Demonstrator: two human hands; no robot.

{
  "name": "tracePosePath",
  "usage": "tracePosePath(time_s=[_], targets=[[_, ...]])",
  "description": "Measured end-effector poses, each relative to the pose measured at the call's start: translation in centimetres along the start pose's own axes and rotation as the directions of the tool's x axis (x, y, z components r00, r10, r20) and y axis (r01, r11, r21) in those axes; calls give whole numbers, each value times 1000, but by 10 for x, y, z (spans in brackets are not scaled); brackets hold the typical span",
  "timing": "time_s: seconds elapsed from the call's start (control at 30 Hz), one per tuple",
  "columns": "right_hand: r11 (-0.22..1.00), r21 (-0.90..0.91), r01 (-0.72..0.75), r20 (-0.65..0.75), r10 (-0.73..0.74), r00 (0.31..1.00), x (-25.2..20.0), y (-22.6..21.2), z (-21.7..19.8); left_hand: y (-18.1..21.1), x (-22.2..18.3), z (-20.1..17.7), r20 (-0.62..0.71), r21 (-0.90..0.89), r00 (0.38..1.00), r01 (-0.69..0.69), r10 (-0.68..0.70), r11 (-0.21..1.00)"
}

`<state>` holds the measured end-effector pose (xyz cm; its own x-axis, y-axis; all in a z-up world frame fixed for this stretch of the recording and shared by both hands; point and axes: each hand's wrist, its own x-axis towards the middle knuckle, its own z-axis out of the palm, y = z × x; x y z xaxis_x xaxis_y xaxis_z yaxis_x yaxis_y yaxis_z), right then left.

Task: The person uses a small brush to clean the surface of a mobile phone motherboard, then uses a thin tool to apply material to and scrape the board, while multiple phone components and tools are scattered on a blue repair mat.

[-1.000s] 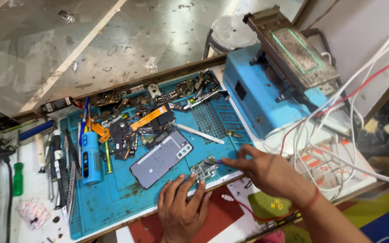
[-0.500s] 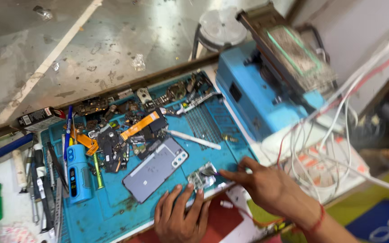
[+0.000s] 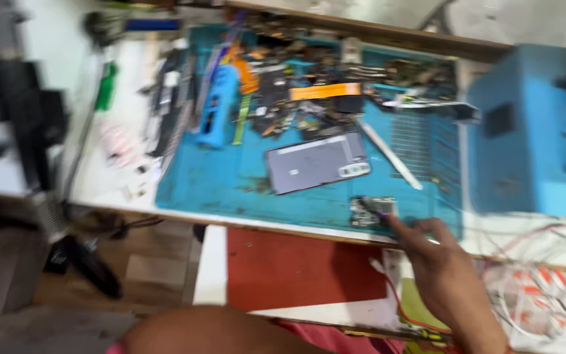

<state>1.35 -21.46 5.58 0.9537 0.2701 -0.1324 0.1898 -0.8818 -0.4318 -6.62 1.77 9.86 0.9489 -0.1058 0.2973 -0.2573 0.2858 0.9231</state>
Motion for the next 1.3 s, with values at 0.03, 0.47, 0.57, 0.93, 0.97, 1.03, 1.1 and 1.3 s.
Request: tracePosePath(time_s=[0.03,0.47,0.57,0.93,0.97,1.03,1.1,1.3], targets=[[999,14,34,-7,-34,999,0,-1,0,8,1,4,-23,-42,1000,-3,2,999],[995,4,101,-89,-100,991,7,84,51,76,39,-23,-50,-84,999,-10,6,996],[985,101,142,-155,-125,980,3,86,77,91,24,-20,-140,12,987,78,-76,997],[997,-18,79,-85,-80,993,-5,-3,-6,25,24,13,35,16,996,80,-80,997],[999,-23,45,-53,-46,998,-7,-4,-5,23,26,14,48,34,996,79,-80,996],[999,-32,-2,-9,1,1000,-5,0,-5,21,38,19,71,102,996,52,-59,993],[973,4,230,-52,-230,972,-13,13,-10,20,58,25,120,252,993,-15,-16,968],[986,82,-143,16,142,990,-34,6,14,-51,64,-9,180,855,974,-225,141,467]])
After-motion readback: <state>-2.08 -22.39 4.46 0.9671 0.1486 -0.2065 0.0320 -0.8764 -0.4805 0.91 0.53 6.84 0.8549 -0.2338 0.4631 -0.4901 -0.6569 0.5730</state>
